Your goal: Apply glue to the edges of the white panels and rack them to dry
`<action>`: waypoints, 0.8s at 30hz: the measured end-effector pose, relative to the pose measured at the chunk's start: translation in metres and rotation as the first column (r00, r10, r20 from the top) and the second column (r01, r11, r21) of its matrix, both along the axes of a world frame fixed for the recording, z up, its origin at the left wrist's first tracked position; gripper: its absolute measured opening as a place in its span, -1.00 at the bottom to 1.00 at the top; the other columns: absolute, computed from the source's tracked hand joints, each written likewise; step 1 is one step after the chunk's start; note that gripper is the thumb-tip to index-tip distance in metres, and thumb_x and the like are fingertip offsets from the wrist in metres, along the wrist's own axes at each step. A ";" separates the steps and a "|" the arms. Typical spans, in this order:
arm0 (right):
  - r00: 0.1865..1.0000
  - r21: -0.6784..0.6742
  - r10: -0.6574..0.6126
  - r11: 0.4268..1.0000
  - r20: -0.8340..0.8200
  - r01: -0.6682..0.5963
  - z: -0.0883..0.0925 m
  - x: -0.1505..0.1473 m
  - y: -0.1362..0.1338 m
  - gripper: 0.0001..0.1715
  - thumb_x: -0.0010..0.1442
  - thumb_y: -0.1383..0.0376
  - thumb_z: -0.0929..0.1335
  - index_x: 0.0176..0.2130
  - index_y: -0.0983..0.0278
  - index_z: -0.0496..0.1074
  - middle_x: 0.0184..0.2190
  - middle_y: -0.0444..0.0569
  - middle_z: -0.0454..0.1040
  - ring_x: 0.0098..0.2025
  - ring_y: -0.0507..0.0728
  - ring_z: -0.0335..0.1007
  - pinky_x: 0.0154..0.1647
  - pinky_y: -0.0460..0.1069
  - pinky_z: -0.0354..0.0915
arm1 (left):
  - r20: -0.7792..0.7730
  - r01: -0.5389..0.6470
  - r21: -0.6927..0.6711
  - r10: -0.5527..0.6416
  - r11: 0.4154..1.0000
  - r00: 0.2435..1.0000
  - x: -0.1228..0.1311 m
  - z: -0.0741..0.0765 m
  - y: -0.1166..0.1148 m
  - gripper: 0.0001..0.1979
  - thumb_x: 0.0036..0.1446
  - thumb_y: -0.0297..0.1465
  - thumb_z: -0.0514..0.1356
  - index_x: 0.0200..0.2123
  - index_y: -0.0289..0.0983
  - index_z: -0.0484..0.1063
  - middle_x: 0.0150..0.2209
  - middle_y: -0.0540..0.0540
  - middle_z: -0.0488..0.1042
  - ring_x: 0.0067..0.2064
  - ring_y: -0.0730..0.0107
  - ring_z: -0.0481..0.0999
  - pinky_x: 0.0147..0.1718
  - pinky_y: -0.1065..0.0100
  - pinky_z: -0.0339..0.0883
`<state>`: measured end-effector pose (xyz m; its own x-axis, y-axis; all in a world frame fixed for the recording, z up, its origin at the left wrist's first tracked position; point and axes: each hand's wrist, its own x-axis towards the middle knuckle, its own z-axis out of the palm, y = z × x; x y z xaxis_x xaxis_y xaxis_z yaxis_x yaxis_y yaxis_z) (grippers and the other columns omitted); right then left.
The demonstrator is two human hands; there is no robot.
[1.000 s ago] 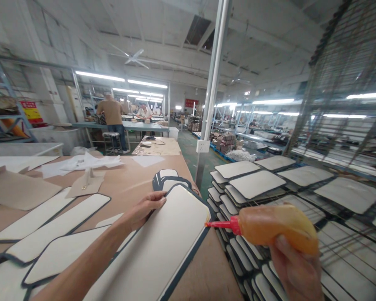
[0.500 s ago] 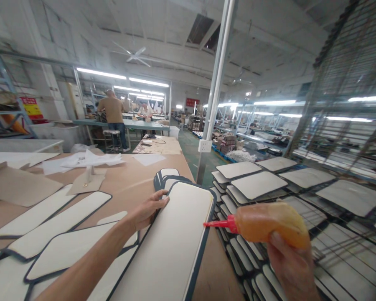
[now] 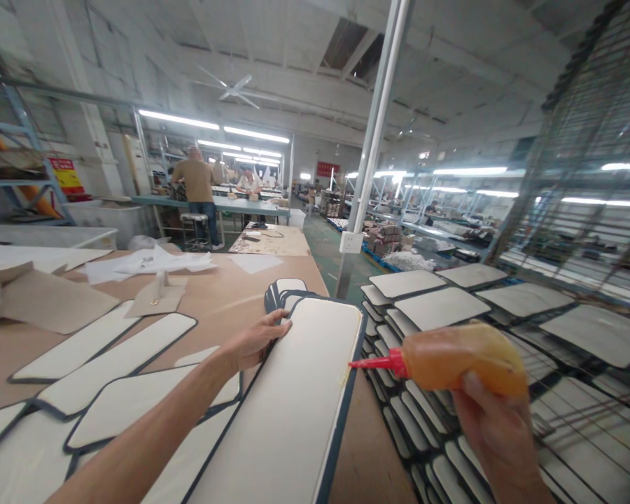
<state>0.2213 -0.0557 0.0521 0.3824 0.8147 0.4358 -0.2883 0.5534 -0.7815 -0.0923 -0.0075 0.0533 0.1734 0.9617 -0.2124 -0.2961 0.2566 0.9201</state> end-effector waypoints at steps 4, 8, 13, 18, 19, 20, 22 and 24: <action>1.000 -0.026 0.017 1.000 0.021 -0.017 0.001 0.000 0.000 -0.21 -0.14 0.31 0.52 0.10 0.15 0.33 -0.06 -0.03 0.47 -0.23 0.10 0.47 -0.19 -0.10 0.39 | -0.009 -0.013 -0.008 0.012 1.000 1.000 -0.002 -0.001 0.001 -0.62 -0.09 -0.39 0.37 -0.22 -0.23 0.29 -0.51 0.03 0.48 -0.56 0.42 0.49 -0.60 0.45 0.39; 0.997 -0.086 0.072 0.994 -0.009 -0.073 -0.011 -0.001 -0.008 -0.16 -0.18 0.32 0.53 0.10 0.13 0.33 -0.08 -0.04 0.49 -0.28 0.07 0.47 -0.24 -0.13 0.40 | -0.021 -0.038 -0.013 0.038 0.999 0.999 -0.004 -0.005 0.006 -0.60 -0.08 -0.40 0.36 -0.19 -0.23 0.27 -0.52 0.03 0.47 -0.54 0.39 0.50 -0.58 0.43 0.40; 0.993 -0.102 0.117 0.988 -0.003 -0.116 -0.021 -0.002 -0.015 -0.16 -0.16 0.31 0.52 0.12 0.09 0.30 -0.10 -0.04 0.50 -0.31 0.10 0.47 -0.28 -0.10 0.42 | -0.012 -0.063 0.006 0.063 0.998 0.998 -0.007 -0.005 0.014 -0.64 -0.06 -0.43 0.35 -0.21 -0.25 0.28 -0.52 0.02 0.47 -0.52 0.39 0.50 -0.55 0.42 0.41; 0.990 -0.100 0.134 0.986 0.033 -0.131 -0.019 -0.007 -0.022 -0.16 -0.12 0.28 0.50 0.14 0.11 0.27 -0.04 0.00 0.46 -0.31 0.12 0.45 -0.29 -0.05 0.42 | 0.009 -0.066 0.018 0.066 0.998 0.998 -0.010 -0.003 0.024 -0.65 -0.08 -0.43 0.36 -0.21 -0.27 0.33 -0.51 0.01 0.48 -0.51 0.38 0.51 -0.52 0.40 0.41; 0.990 -0.104 0.133 0.986 0.046 -0.128 -0.019 -0.007 -0.023 -0.16 -0.12 0.27 0.50 0.15 0.12 0.26 -0.03 0.01 0.46 -0.32 0.12 0.45 -0.31 -0.05 0.42 | 0.013 -0.068 0.021 0.068 0.997 0.998 -0.010 -0.003 0.026 -0.65 -0.08 -0.44 0.36 -0.21 -0.27 0.34 -0.50 0.01 0.49 -0.51 0.39 0.51 -0.52 0.40 0.41; 0.989 -0.109 0.133 0.986 0.058 -0.127 -0.019 -0.007 -0.023 -0.15 -0.12 0.26 0.50 0.15 0.12 0.25 -0.04 0.02 0.46 -0.33 0.13 0.45 -0.32 -0.04 0.42 | 0.015 -0.071 0.023 0.070 0.997 0.997 -0.011 -0.002 0.028 -0.66 -0.07 -0.44 0.35 -0.20 -0.28 0.35 -0.49 0.00 0.50 -0.51 0.39 0.51 -0.52 0.41 0.41; 0.986 -0.118 0.149 0.983 0.073 -0.140 -0.019 -0.006 -0.024 -0.14 -0.12 0.26 0.50 0.16 0.13 0.25 -0.07 0.02 0.47 -0.33 0.16 0.45 -0.34 -0.02 0.41 | 0.015 -0.075 0.023 0.075 0.997 0.997 -0.012 0.000 0.031 -0.65 -0.07 -0.46 0.35 -0.18 -0.29 0.37 -0.48 -0.02 0.51 -0.51 0.39 0.51 -0.52 0.41 0.41; 0.980 -0.126 0.184 0.977 0.076 -0.174 -0.020 -0.005 -0.024 -0.13 -0.14 0.26 0.50 0.16 0.13 0.25 -0.15 0.02 0.50 -0.34 0.17 0.45 -0.37 -0.02 0.41 | 0.010 -0.082 0.015 0.082 0.997 0.997 -0.013 0.002 0.034 -0.64 -0.05 -0.47 0.34 -0.15 -0.31 0.37 -0.49 -0.03 0.52 -0.52 0.39 0.51 -0.52 0.40 0.42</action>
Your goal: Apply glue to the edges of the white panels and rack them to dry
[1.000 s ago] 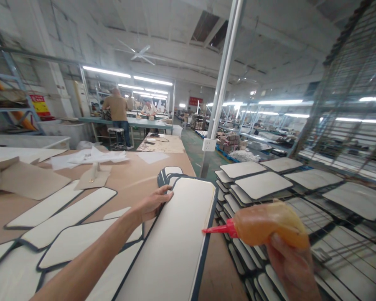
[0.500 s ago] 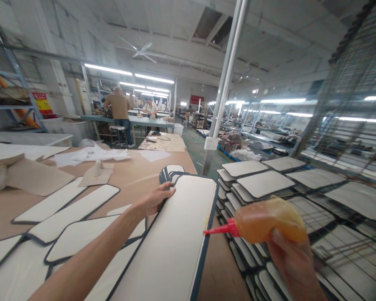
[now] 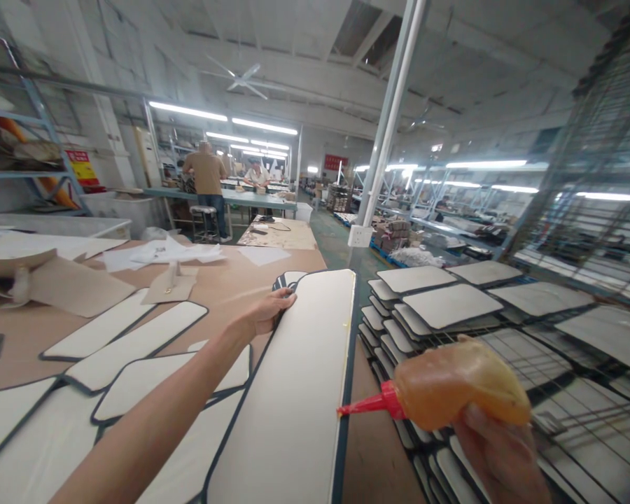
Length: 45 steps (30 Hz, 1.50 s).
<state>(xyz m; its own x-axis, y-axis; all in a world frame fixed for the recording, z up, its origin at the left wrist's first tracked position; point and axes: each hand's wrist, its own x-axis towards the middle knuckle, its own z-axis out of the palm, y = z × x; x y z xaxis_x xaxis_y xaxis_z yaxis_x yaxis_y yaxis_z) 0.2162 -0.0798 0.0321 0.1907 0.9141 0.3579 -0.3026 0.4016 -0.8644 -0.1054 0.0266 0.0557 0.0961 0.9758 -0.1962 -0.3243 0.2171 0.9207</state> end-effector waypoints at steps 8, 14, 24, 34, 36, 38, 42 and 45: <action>0.997 -0.019 0.069 0.997 0.016 -0.069 -0.002 0.004 -0.005 -0.15 -0.12 0.25 0.48 0.15 0.12 0.23 -0.09 0.04 0.47 -0.20 0.26 0.46 -0.29 0.06 0.43 | -0.024 -0.041 -0.028 0.040 0.999 0.999 -0.001 0.010 0.008 -0.74 0.08 -0.53 0.22 -0.12 -0.31 0.35 -0.51 0.00 0.51 -0.55 0.42 0.50 -0.53 0.42 0.42; 0.997 -0.050 0.062 0.997 0.048 -0.060 -0.005 0.010 -0.007 -0.21 -0.17 0.23 0.47 0.09 0.16 0.31 -0.13 0.05 0.51 -0.14 0.36 0.45 -0.22 0.16 0.44 | -0.043 -0.061 -0.026 0.060 0.998 0.997 -0.004 0.010 0.014 -0.72 0.08 -0.53 0.23 -0.10 -0.33 0.38 -0.44 -0.06 0.55 -0.54 0.42 0.51 -0.56 0.44 0.41; 0.992 -0.035 0.108 0.994 0.061 -0.106 -0.001 0.012 -0.010 -0.25 -0.21 0.26 0.49 0.03 0.20 0.37 -0.21 0.07 0.51 -0.15 0.33 0.44 -0.24 0.13 0.44 | -0.026 -0.177 -0.041 0.176 0.983 0.984 -0.014 0.013 0.019 -0.82 0.14 -0.58 0.14 -0.16 -0.38 0.43 -0.50 -0.05 0.55 -0.64 0.50 0.44 -0.64 0.49 0.38; 0.995 -0.030 -0.089 0.995 0.042 0.091 -0.023 0.025 -0.010 -0.11 -0.23 0.27 0.53 0.11 0.21 0.29 -0.09 0.06 0.48 -0.20 0.22 0.45 -0.41 -0.04 0.40 | 0.056 -0.343 -0.076 0.348 0.936 0.936 -0.030 0.005 0.019 -0.83 0.19 -0.61 0.06 -0.20 -0.40 0.42 -0.61 0.00 0.49 -0.69 0.52 0.41 -0.68 0.53 0.35; 0.987 -0.051 -0.157 0.986 0.025 0.158 -0.027 0.025 -0.012 -0.12 -0.19 0.25 0.52 0.13 0.18 0.27 -0.06 0.02 0.47 -0.22 0.15 0.45 -0.42 -0.11 0.36 | 0.083 -0.369 -0.088 0.376 0.925 0.923 -0.034 0.000 0.020 -0.83 0.18 -0.60 0.09 -0.17 -0.39 0.40 -0.60 0.00 0.49 -0.67 0.52 0.42 -0.66 0.53 0.37; 0.979 -0.068 -0.205 0.976 0.016 0.206 -0.029 0.024 -0.015 -0.15 -0.15 0.25 0.52 0.13 0.18 0.27 -0.05 0.00 0.47 -0.30 0.08 0.44 -0.41 -0.14 0.34 | 0.114 -0.389 -0.100 0.399 0.916 0.910 -0.038 -0.005 0.022 -0.82 0.16 -0.59 0.12 -0.15 -0.37 0.39 -0.59 0.01 0.49 -0.66 0.52 0.44 -0.64 0.54 0.38; 0.961 -0.024 -0.276 0.961 -0.027 0.275 -0.028 0.019 -0.020 -0.11 -0.21 0.27 0.54 0.11 0.21 0.29 -0.14 0.00 0.51 -0.39 0.07 0.44 -0.39 -0.11 0.36 | 0.182 -0.417 -0.123 0.433 0.901 0.883 -0.044 -0.017 0.027 -0.80 0.15 -0.54 0.15 -0.12 -0.36 0.38 -0.58 0.01 0.49 -0.66 0.53 0.43 -0.64 0.55 0.38; 0.947 -0.013 -0.311 0.950 -0.076 0.311 -0.026 0.010 -0.023 -0.20 -0.17 0.27 0.53 0.08 0.18 0.32 -0.16 -0.04 0.51 -0.22 0.11 0.45 -0.25 -0.10 0.38 | 0.235 -0.420 -0.136 0.441 0.897 0.866 -0.047 -0.026 0.031 -0.79 0.18 -0.51 0.13 -0.10 -0.36 0.37 -0.58 0.00 0.49 -0.66 0.53 0.42 -0.64 0.53 0.39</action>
<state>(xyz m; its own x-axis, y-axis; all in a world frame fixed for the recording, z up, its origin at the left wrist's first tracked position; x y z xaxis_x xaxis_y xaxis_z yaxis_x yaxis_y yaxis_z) 0.2258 -0.1029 0.0058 0.4919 0.8056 0.3302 -0.2276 0.4850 -0.8444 -0.1525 0.0574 0.0298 -0.2738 0.9142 -0.2987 -0.6216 0.0688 0.7803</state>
